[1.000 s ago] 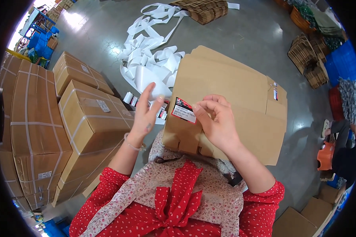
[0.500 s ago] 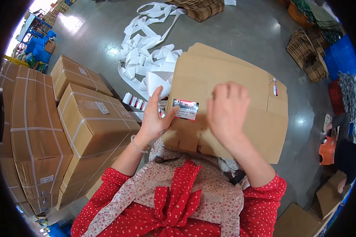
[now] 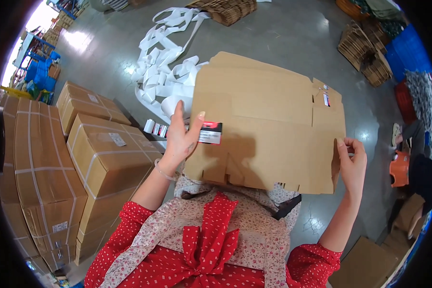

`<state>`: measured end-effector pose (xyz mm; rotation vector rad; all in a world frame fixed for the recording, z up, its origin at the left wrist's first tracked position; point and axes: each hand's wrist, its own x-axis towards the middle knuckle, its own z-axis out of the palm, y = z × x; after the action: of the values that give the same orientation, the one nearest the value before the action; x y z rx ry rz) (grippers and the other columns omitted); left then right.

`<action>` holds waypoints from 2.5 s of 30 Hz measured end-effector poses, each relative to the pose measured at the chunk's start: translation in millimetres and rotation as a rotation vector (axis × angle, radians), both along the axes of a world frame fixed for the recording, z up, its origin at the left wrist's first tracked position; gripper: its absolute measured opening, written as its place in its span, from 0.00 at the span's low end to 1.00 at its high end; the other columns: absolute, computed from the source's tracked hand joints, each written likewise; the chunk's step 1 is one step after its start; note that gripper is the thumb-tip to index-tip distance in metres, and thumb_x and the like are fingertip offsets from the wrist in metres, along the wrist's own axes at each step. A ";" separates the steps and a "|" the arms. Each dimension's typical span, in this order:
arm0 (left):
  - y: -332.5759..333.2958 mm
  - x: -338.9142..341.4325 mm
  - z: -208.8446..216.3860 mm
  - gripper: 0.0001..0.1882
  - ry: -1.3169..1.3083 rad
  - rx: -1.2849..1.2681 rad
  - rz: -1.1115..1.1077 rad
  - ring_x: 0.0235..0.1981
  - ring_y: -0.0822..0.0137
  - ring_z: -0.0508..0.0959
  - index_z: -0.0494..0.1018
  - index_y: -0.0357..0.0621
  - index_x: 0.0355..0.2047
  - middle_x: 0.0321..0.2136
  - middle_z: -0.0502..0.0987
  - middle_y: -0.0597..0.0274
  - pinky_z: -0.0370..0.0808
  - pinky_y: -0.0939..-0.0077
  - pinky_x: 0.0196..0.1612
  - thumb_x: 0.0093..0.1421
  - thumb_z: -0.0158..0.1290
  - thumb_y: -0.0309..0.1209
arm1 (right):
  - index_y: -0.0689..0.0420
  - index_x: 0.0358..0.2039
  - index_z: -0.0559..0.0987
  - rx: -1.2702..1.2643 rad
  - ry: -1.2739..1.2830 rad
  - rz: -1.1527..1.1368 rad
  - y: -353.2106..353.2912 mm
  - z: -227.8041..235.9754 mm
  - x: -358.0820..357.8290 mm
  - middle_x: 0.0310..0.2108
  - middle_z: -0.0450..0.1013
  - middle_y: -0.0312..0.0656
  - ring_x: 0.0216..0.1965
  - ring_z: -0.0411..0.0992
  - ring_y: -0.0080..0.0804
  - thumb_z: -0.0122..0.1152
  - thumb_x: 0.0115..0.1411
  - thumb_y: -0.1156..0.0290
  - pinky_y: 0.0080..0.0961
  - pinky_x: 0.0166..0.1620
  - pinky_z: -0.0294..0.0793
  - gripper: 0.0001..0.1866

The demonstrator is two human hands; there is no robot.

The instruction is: Applying red and white adhesive labels to flat cardboard box components.

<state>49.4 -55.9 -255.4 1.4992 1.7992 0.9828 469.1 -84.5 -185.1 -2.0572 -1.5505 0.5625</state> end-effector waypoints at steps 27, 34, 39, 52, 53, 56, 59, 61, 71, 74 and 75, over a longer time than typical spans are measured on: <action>36.4 -6.1 95.5 0.23 -0.348 0.495 -0.072 0.38 0.75 0.75 0.60 0.40 0.62 0.41 0.75 0.58 0.73 0.80 0.41 0.67 0.50 0.26 | 0.60 0.50 0.73 0.434 0.665 0.386 49.0 42.9 -162.4 0.42 0.73 0.37 0.40 0.70 0.20 0.59 0.61 0.77 0.17 0.46 0.70 0.16; 27.0 -14.4 135.0 0.18 -0.491 0.471 0.015 0.35 0.78 0.74 0.66 0.39 0.56 0.33 0.77 0.63 0.73 0.82 0.40 0.68 0.50 0.28 | 0.65 0.43 0.79 0.567 0.726 0.685 54.3 36.3 -269.7 0.36 0.77 0.42 0.37 0.75 0.26 0.62 0.59 0.80 0.23 0.42 0.75 0.11; 15.7 -34.4 128.7 0.14 -0.549 0.370 -0.068 0.34 0.79 0.74 0.73 0.35 0.49 0.32 0.78 0.64 0.72 0.83 0.39 0.70 0.49 0.33 | 0.66 0.41 0.81 0.568 0.709 0.678 56.3 32.4 -283.8 0.33 0.78 0.44 0.35 0.76 0.28 0.63 0.59 0.80 0.24 0.40 0.76 0.09; 15.6 -59.9 93.9 0.30 -0.757 0.175 -0.054 0.38 0.74 0.74 0.74 0.30 0.49 0.36 0.78 0.60 0.70 0.79 0.46 0.72 0.40 0.49 | 0.58 0.37 0.83 0.710 0.077 0.943 10.4 15.2 -291.3 0.43 0.71 0.45 0.46 0.70 0.40 0.68 0.54 0.74 0.33 0.49 0.68 0.09; 18.4 -67.2 85.7 0.30 -0.782 0.186 -0.013 0.39 0.72 0.75 0.74 0.30 0.50 0.38 0.78 0.58 0.70 0.78 0.48 0.72 0.40 0.49 | 0.57 0.37 0.83 0.597 0.155 1.021 -0.6 16.8 -287.2 0.44 0.70 0.45 0.48 0.69 0.41 0.68 0.54 0.73 0.34 0.51 0.67 0.09; 12.9 -88.5 57.4 0.30 -0.670 0.215 0.084 0.43 0.66 0.75 0.72 0.28 0.52 0.41 0.77 0.53 0.69 0.74 0.51 0.71 0.41 0.49 | 0.57 0.35 0.83 0.404 0.321 0.927 -6.3 11.5 -276.3 0.45 0.69 0.45 0.49 0.68 0.41 0.68 0.54 0.71 0.34 0.53 0.66 0.08; 2.4 -97.4 20.3 0.30 -0.411 0.242 0.174 0.47 0.61 0.74 0.70 0.27 0.54 0.45 0.76 0.46 0.68 0.70 0.54 0.70 0.44 0.48 | 0.58 0.34 0.83 0.177 0.377 0.701 16.4 7.4 -251.0 0.46 0.68 0.45 0.47 0.69 0.36 0.67 0.56 0.71 0.30 0.52 0.67 0.07; -9.7 -87.3 -3.7 0.32 -0.274 0.168 0.146 0.50 0.55 0.73 0.67 0.26 0.57 0.47 0.74 0.40 0.67 0.68 0.56 0.68 0.47 0.47 | 0.59 0.34 0.83 0.030 0.359 0.641 31.4 4.7 -245.1 0.46 0.68 0.44 0.45 0.70 0.33 0.67 0.57 0.71 0.27 0.50 0.68 0.07; -31.5 -39.7 0.5 0.46 0.079 0.086 -0.035 0.42 0.44 0.73 0.59 0.26 0.61 0.40 0.71 0.35 0.69 0.58 0.50 0.55 0.62 0.50 | 0.61 0.33 0.83 -0.061 0.400 0.515 42.2 -20.6 -249.8 0.43 0.69 0.43 0.35 0.69 0.23 0.66 0.60 0.69 0.21 0.39 0.70 0.08; -30.0 -36.0 -4.5 0.49 0.229 0.206 -0.067 0.39 0.44 0.73 0.58 0.24 0.61 0.37 0.71 0.36 0.70 0.56 0.46 0.52 0.64 0.50 | 0.61 0.32 0.82 -0.024 0.348 0.507 43.2 -25.1 -250.6 0.42 0.69 0.44 0.37 0.69 0.27 0.66 0.58 0.69 0.24 0.41 0.70 0.08; -29.8 -35.3 -5.9 0.49 0.230 0.205 -0.071 0.39 0.44 0.73 0.58 0.24 0.61 0.37 0.71 0.36 0.70 0.56 0.46 0.52 0.64 0.50 | 0.61 0.32 0.82 0.006 0.296 0.518 43.1 -26.6 -251.4 0.42 0.69 0.45 0.38 0.69 0.30 0.67 0.57 0.69 0.26 0.41 0.70 0.08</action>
<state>14.1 -85.7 -261.3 1.8548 1.8305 1.0198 217.8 -41.4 -211.7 -1.4698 -1.8885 0.9958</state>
